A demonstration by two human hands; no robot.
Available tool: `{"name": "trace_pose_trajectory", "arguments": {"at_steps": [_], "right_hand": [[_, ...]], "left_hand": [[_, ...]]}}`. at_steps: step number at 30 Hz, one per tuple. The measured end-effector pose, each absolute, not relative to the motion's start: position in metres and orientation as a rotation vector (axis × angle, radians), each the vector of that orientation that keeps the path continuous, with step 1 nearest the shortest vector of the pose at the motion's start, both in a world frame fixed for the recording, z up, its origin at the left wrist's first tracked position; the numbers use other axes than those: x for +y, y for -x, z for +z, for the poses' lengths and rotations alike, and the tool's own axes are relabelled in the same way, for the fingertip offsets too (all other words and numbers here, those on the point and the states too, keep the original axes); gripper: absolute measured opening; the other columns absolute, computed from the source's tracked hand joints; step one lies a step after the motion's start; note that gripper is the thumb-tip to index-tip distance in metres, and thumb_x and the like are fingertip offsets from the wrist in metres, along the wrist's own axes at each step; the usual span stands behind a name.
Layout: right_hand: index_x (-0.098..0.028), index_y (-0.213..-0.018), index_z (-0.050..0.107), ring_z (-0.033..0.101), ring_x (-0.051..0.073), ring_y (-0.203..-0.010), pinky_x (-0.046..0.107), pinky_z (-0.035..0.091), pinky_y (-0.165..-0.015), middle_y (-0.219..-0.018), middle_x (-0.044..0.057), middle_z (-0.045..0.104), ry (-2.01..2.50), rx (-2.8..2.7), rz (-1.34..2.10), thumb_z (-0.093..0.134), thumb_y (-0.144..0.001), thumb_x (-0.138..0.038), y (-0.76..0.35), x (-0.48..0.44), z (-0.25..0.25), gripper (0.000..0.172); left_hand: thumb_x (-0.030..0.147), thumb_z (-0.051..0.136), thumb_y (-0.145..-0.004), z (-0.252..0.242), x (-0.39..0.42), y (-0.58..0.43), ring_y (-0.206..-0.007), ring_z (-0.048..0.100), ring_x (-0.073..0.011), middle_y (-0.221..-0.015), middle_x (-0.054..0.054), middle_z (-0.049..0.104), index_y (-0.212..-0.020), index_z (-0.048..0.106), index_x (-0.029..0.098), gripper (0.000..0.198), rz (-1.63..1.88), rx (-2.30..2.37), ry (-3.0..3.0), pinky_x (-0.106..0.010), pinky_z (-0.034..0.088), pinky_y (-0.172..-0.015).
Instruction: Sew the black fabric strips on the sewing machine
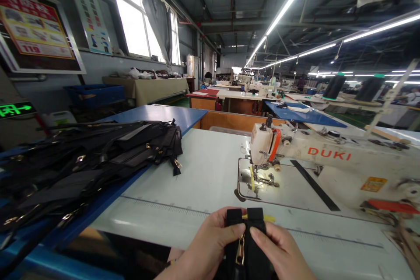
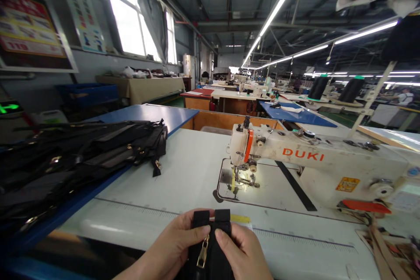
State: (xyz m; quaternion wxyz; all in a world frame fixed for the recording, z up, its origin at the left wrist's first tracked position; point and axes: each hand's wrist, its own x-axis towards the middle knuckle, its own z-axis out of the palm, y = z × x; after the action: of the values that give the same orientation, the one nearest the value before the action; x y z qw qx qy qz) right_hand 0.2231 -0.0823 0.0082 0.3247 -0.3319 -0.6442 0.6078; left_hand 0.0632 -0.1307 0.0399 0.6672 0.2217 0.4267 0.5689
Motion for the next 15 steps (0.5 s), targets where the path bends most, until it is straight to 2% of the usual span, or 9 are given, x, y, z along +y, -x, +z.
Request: {"name": "trace_pose_trajectory", "arguments": {"at_steps": [8,15], "right_hand": [[-0.017,-0.088,0.073,0.060,0.025,-0.077,0.031,0.047,-0.068,-0.082,0.008,0.070,0.918,-1.831,1.442,0.052,-0.089,-0.061,-0.2244,-0.0796,0.0066,0.048],[-0.018,-0.090,0.072,0.063,0.026,-0.080,0.032,0.048,-0.073,-0.085,0.008,0.071,0.914,-1.937,1.325,0.049,-0.092,-0.057,-0.2247,-0.0813,0.0106,0.046]], "left_hand": [[0.025,0.092,-0.055,0.0356,-0.1293,-0.0633,-0.065,0.067,-0.0170,-0.075,-0.008,0.075,-0.088,0.073,0.014,0.040,1.293,0.899,-0.489,-0.026,0.051,-0.068],[0.022,0.092,-0.055,0.0305,-0.1276,-0.0625,-0.072,0.069,-0.0188,-0.081,-0.009,0.075,-0.092,0.074,0.015,0.042,1.307,0.855,-0.435,-0.028,0.051,-0.072]]}}
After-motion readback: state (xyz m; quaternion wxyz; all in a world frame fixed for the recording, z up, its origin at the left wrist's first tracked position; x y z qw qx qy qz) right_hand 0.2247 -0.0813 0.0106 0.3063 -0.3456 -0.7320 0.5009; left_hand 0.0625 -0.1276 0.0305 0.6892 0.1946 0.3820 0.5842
